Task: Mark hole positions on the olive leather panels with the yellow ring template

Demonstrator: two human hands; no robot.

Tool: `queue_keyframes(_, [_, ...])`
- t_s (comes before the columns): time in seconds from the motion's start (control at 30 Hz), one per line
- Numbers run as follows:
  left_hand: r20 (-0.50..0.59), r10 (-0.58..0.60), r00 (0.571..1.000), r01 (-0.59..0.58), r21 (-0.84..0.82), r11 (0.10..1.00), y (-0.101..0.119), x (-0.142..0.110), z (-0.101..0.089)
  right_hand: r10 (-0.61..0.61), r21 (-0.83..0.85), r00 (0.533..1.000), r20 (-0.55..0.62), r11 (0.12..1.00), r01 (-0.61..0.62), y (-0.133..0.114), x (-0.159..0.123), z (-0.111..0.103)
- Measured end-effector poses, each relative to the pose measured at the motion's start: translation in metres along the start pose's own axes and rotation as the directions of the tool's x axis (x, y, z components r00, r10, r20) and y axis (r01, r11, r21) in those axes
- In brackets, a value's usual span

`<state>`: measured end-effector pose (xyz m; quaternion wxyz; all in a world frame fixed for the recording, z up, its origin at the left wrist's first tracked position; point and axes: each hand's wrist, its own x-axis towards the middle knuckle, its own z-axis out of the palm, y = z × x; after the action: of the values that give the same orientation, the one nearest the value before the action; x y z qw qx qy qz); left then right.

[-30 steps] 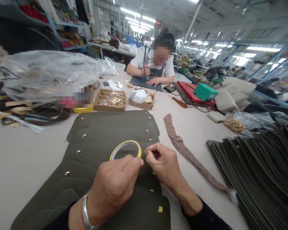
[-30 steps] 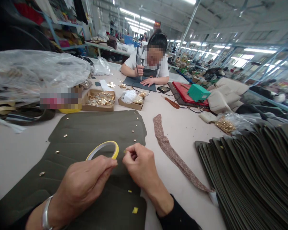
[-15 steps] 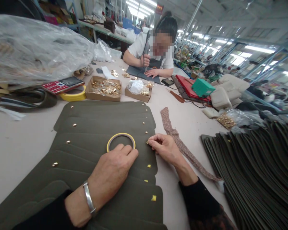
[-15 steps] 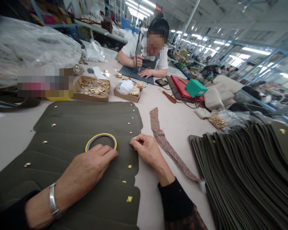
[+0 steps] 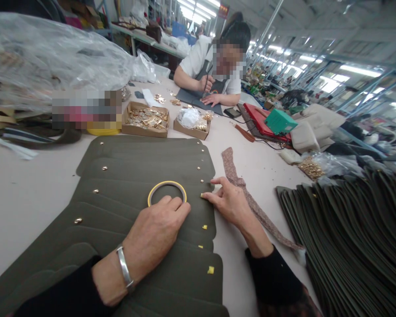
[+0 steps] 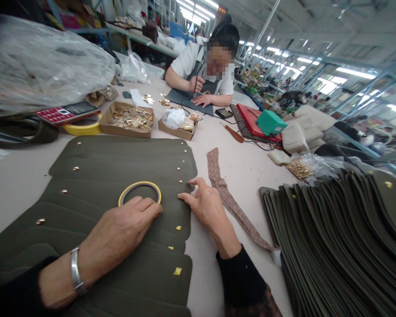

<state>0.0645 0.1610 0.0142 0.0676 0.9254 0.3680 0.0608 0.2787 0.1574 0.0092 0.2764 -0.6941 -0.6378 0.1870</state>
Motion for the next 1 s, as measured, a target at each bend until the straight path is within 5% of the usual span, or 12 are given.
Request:
queue_keyframes(0.1, [-0.005, 0.004, 1.0, -0.004, 0.009, 1.0, 0.0, 0.0, -0.001, -0.196, -0.005, 0.98, -0.046, 0.981, 0.196, 0.0, -0.005, -0.004])
queue_keyframes(0.23, [-0.028, 0.008, 1.0, -0.007, 0.014, 1.0, -0.001, 0.0, 0.001, -0.412, -0.181, 0.91, 0.049, 0.892, 0.413, -0.005, -0.008, 0.004])
queue_keyframes(0.5, [0.011, 0.085, 0.996, -0.086, 0.056, 0.995, -0.001, 0.001, -0.004, -0.073, -0.273, 0.997, 0.015, 0.959, 0.074, -0.019, 0.0, 0.021])
queue_keyframes(0.67, [-0.002, 0.111, 0.994, -0.111, -0.018, 0.994, -0.006, 0.0, -0.006, -0.038, -0.23, 0.998, 0.055, 0.972, 0.05, -0.025, -0.003, 0.013])
queue_keyframes(0.87, [-0.279, 0.157, 0.948, -0.208, -0.167, 0.964, -0.017, -0.001, 0.004, -0.15, -0.016, 0.912, 0.382, 0.985, 0.169, -0.021, -0.011, -0.013])
queue_keyframes(1.0, [-0.426, 0.151, 0.892, -0.268, -0.228, 0.936, -0.017, -0.001, 0.006, -0.174, 0.146, 0.975, 0.137, 0.977, 0.154, -0.026, -0.011, -0.014])
